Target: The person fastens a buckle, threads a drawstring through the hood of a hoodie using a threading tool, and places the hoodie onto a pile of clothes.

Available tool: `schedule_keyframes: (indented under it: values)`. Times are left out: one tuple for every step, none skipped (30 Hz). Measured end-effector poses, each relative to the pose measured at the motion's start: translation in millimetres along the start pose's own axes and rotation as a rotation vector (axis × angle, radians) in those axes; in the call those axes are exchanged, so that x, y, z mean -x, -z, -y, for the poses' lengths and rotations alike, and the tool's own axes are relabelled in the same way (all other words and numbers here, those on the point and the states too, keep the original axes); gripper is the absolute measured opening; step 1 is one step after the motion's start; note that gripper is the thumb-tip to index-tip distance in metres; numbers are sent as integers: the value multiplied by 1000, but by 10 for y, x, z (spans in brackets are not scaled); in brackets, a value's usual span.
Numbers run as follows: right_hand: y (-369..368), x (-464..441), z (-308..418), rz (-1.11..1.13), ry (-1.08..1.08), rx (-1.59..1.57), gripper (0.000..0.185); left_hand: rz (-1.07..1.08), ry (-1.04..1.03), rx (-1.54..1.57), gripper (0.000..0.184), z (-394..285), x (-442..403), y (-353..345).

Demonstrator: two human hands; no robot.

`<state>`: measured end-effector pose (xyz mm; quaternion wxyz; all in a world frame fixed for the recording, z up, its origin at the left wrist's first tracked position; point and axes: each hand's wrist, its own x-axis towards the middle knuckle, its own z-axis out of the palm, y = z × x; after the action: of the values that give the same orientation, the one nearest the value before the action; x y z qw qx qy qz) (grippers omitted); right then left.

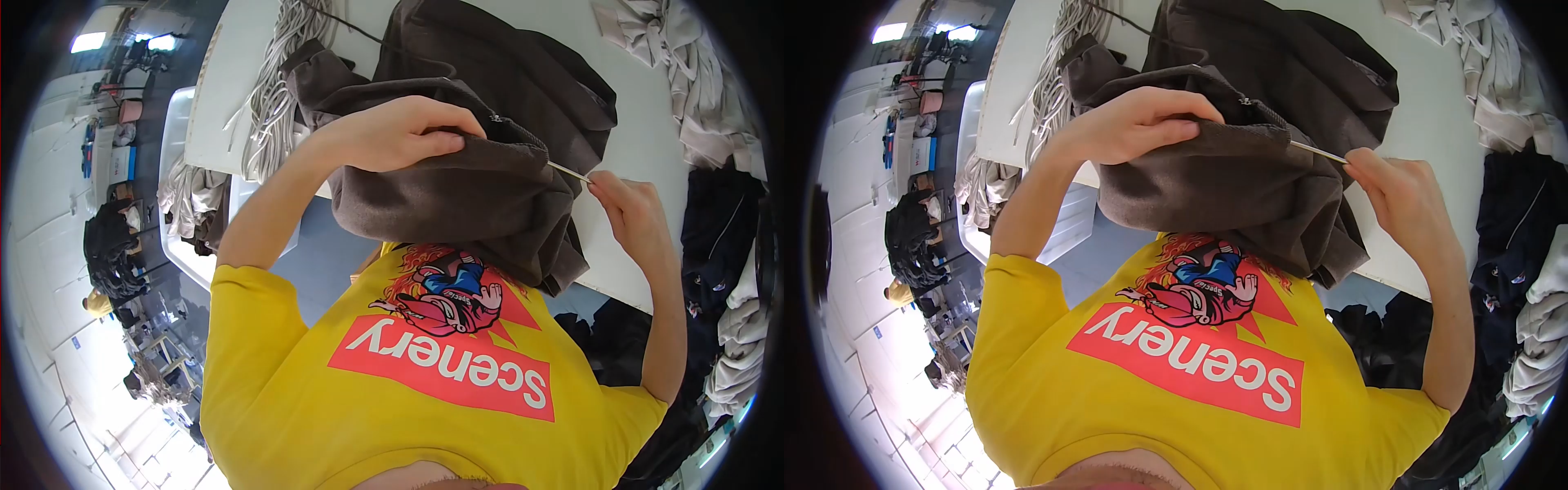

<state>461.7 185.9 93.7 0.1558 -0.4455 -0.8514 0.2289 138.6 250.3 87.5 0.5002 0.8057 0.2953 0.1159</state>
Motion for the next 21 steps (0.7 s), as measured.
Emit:
schedule_keyframes:
  values:
    - [5, 26, -7, -13, -11, 4, 6, 13, -1, 89, 21, -8, -18, 4]
    - [3, 44, 2, -20, -21, 4, 6, 25, -6, 86, 21, -6, -10, 23]
    - [-6, 54, 22, -13, -10, -6, 7, 58, 105, 174, 20, 6, 17, 48]
    - [-18, 61, 40, -5, 3, -17, 7, 89, 219, 261, 18, 14, 29, 53]
    - [-28, 63, 47, -11, -4, -22, 7, 99, 221, 258, 18, 9, 29, 30]
    - [-33, 55, 51, -16, 17, -18, 8, 55, 219, 350, 17, -3, 41, 2]
    - [-40, 51, 54, -19, 40, -15, 8, 8, 217, 442, 16, -11, 52, -19]
    - [-49, 49, 55, -22, 41, -18, 8, 8, 219, 439, 16, -11, 52, -32]
    - [-59, 38, 55, -24, 47, -28, 9, -18, 222, 478, 17, -6, 48, -40]
    - [-64, 32, 56, -25, 54, -39, 9, -46, 224, 519, 19, -11, 48, -49]
    - [-68, 24, 58, -27, 56, -40, 9, -47, 226, 517, 19, -28, 50, -53]
    - [-70, 16, 60, -25, 62, -31, 10, -70, 257, 441, 20, -53, 50, -54]
    - [-73, 12, 59, -24, 68, -23, 10, -93, 288, 364, 21, -67, 52, -54]
    - [-82, 11, 50, -26, 67, -23, 10, -92, 288, 363, 21, -68, 54, -52]
    - [-97, 12, 36, 0, 72, -5, 9, -68, 266, 322, 21, -65, 57, -51]
    - [-108, 12, 24, 26, 74, 14, 9, -44, 244, 282, 22, -64, 58, -47]
    - [-114, -2, 25, 24, 71, 15, 9, -41, 242, 282, 22, -72, 57, -34]
    - [-125, -32, 46, 13, 81, 45, 9, -36, 251, 314, 22, -85, 60, -15]
    - [-139, -61, 74, 2, 92, 74, 11, -32, 259, 345, 23, -93, 55, -9]
    - [-174, -92, 109, 1, 89, 75, 11, -30, 257, 345, 23, -88, 48, -18]
    - [-228, -132, 153, -51, 88, -22, 16, -38, 233, 323, 22, -79, 43, -25]
